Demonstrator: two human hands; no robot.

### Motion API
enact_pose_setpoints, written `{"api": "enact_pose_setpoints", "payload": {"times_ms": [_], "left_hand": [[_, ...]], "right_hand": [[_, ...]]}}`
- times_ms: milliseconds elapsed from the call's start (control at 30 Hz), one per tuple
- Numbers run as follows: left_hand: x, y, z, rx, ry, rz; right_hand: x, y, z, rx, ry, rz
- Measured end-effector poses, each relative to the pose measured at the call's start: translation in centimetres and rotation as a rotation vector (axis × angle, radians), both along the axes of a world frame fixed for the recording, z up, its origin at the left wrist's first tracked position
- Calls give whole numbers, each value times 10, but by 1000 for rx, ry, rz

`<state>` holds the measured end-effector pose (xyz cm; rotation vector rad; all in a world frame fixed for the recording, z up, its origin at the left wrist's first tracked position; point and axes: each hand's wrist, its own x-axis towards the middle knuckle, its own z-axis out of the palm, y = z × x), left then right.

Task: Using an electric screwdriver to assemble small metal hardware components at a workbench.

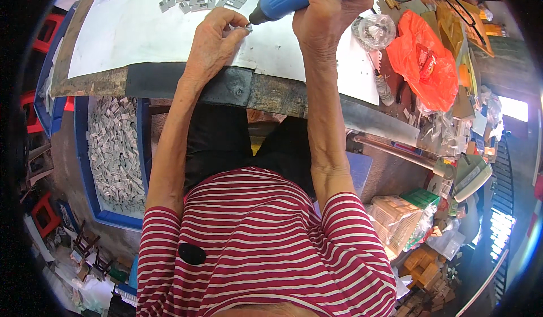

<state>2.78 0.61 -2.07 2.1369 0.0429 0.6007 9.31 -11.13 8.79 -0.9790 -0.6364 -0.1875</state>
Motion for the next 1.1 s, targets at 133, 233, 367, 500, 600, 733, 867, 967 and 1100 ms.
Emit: {"api": "enact_pose_setpoints", "payload": {"times_ms": [133, 233, 367, 500, 600, 733, 867, 967, 1100], "left_hand": [[6, -5, 1, 54, -32, -12], [1, -1, -2, 137, -77, 63], [3, -4, -1, 159, -84, 78], [5, -4, -2, 149, -46, 70], [5, -3, -4, 151, -45, 75], [8, -4, -3, 122, -41, 59], [7, -4, -3, 108, -34, 69], [8, -4, -4, 87, -29, 73], [8, -4, -4, 89, -35, 74]], "right_hand": [[2, -6, 5, -39, -13, -56], [1, 2, 2, -44, -9, -52], [7, 6, -1, -61, -23, -39], [7, 8, 2, -131, -87, -37], [10, 13, -2, -187, -80, -65], [13, 16, -2, -237, -107, -45], [12, 20, -2, -288, -98, -67], [11, 20, -2, -303, -121, -58], [11, 22, -1, -291, -118, -50]]}}
